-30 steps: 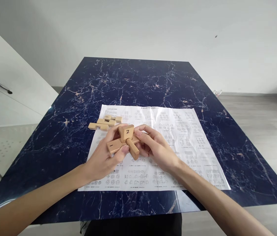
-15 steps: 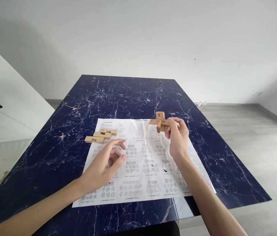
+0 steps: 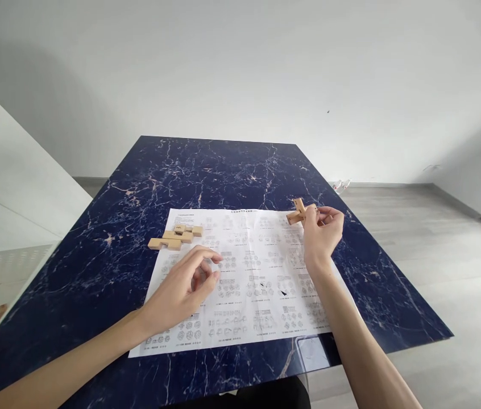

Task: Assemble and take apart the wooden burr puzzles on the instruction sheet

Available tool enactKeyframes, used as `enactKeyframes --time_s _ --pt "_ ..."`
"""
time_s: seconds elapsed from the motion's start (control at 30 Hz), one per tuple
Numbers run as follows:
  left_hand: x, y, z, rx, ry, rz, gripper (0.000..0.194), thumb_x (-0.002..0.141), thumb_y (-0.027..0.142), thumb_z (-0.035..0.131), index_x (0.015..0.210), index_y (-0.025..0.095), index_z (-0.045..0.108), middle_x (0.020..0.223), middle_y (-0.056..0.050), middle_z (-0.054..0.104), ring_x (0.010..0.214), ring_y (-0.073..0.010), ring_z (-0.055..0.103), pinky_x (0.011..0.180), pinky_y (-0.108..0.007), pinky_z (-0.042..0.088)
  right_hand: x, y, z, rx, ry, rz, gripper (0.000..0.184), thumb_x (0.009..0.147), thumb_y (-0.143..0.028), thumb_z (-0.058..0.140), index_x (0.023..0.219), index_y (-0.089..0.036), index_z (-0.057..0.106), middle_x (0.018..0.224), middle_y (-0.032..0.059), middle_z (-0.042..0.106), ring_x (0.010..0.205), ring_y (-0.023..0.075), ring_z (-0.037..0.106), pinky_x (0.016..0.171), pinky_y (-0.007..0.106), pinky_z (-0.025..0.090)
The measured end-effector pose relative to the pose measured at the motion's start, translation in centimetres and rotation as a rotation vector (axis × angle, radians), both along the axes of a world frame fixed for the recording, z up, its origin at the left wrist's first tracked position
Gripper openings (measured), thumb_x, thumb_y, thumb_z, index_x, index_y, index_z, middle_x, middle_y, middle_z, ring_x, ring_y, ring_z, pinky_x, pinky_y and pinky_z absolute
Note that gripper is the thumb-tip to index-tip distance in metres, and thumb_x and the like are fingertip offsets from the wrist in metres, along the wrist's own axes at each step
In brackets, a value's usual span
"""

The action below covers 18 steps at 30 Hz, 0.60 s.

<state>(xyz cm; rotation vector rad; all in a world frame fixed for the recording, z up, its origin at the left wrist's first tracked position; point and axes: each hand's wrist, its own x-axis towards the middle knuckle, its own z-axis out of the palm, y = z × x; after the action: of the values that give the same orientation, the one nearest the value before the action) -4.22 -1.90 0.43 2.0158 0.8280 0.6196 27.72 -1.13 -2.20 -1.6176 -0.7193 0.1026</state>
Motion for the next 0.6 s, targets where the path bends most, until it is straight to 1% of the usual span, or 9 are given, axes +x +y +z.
enactKeyframes --time_s 0.07,0.13,0.2,0.3,0.37,0.43,0.47,0.53,0.6 --pt "0.0 -0.1 0.1 0.004 -0.008 -0.019 0.020 0.108 0.038 0.051 0.117 0.023 0.062 0.114 -0.007 0.067 0.078 -0.0164 0.067 0.064 -0.033 0.057 -1.0 -0.2 0.2 0.067 -0.034 -0.045 0.031 0.092 -0.044 0.066 0.098 -0.027 0.041 0.077 -0.0054 0.044 0.065 0.0158 0.049 0.064 0.033 0.045" --pt "-0.1 -0.1 0.0 0.017 -0.012 -0.041 0.020 0.109 0.037 0.051 0.117 0.023 0.063 0.112 -0.006 0.068 0.078 -0.0163 0.067 0.064 -0.032 0.056 -2.2 -0.5 0.3 0.124 -0.104 -0.001 0.030 0.093 -0.046 0.066 0.095 -0.026 0.044 0.074 -0.0051 0.047 0.062 0.0154 0.050 0.060 0.032 0.043" --pt "-0.2 -0.1 -0.1 0.069 -0.002 -0.058 0.019 0.109 0.034 0.050 0.116 0.023 0.064 0.109 -0.006 0.069 0.078 -0.0167 0.066 0.065 -0.033 0.056 -3.4 -0.9 0.3 0.108 -0.202 0.122 0.027 0.096 -0.045 0.066 0.093 -0.026 0.048 0.070 -0.0048 0.050 0.055 0.0139 0.045 0.053 0.030 0.037" --pt "-0.3 0.2 -0.2 0.267 0.028 -0.040 0.016 0.108 0.026 0.049 0.113 0.023 0.064 0.105 -0.005 0.070 0.088 -0.0198 0.067 0.079 -0.039 0.057 -5.0 -1.3 0.0 -0.028 -0.264 0.435 0.021 0.098 -0.041 0.065 0.093 -0.026 0.052 0.065 -0.0054 0.050 0.053 0.0141 0.043 0.052 0.030 0.035" --pt "-0.6 0.9 -0.3 0.433 0.056 0.013 0.014 0.107 0.022 0.050 0.114 0.022 0.062 0.109 -0.006 0.070 0.102 -0.0239 0.066 0.095 -0.045 0.055 -5.8 -1.5 -0.1 -0.141 -0.288 0.595 0.019 0.099 -0.040 0.064 0.092 -0.026 0.052 0.062 -0.0062 0.049 0.052 0.0145 0.043 0.055 0.031 0.035" --pt "-1.1 1.8 -0.3 0.562 0.103 0.090 0.016 0.106 0.023 0.052 0.120 0.022 0.060 0.118 -0.008 0.067 0.115 -0.0283 0.063 0.104 -0.051 0.051 -6.4 -1.6 0.0 -0.230 -0.300 0.674 0.019 0.098 -0.039 0.063 0.090 -0.026 0.052 0.060 -0.0062 0.050 0.053 0.0153 0.044 0.057 0.031 0.036" --pt "-1.3 2.3 -0.3 0.599 0.133 0.132 0.020 0.105 0.025 0.054 0.124 0.022 0.058 0.124 -0.010 0.064 0.121 -0.0304 0.060 0.106 -0.052 0.050 -6.5 -1.6 0.1 -0.261 -0.301 0.693 0.020 0.098 -0.039 0.064 0.088 -0.026 0.052 0.060 -0.0059 0.051 0.053 0.0157 0.044 0.058 0.032 0.036" --pt "-1.9 3.5 -0.5 0.637 0.195 0.225 0.027 0.103 0.030 0.058 0.129 0.022 0.056 0.131 -0.013 0.060 0.124 -0.0338 0.057 0.107 -0.056 0.048 -6.7 -1.6 0.2 -0.300 -0.288 0.708 0.020 0.097 -0.039 0.064 0.087 -0.026 0.053 0.060 -0.0054 0.053 0.054 0.0164 0.045 0.058 0.032 0.035" --pt "-2.4 4.6 -0.7 0.650 0.237 0.294 0.034 0.102 0.034 0.061 0.132 0.021 0.054 0.137 -0.016 0.056 0.130 -0.0373 0.053 0.109 -0.059 0.045 -6.5 -1.4 0.0 -0.303 -0.242 0.693 0.021 0.095 -0.039 0.067 0.086 -0.026 0.053 0.060 -0.0053 0.053 0.055 0.0165 0.046 0.058 0.032 0.035"
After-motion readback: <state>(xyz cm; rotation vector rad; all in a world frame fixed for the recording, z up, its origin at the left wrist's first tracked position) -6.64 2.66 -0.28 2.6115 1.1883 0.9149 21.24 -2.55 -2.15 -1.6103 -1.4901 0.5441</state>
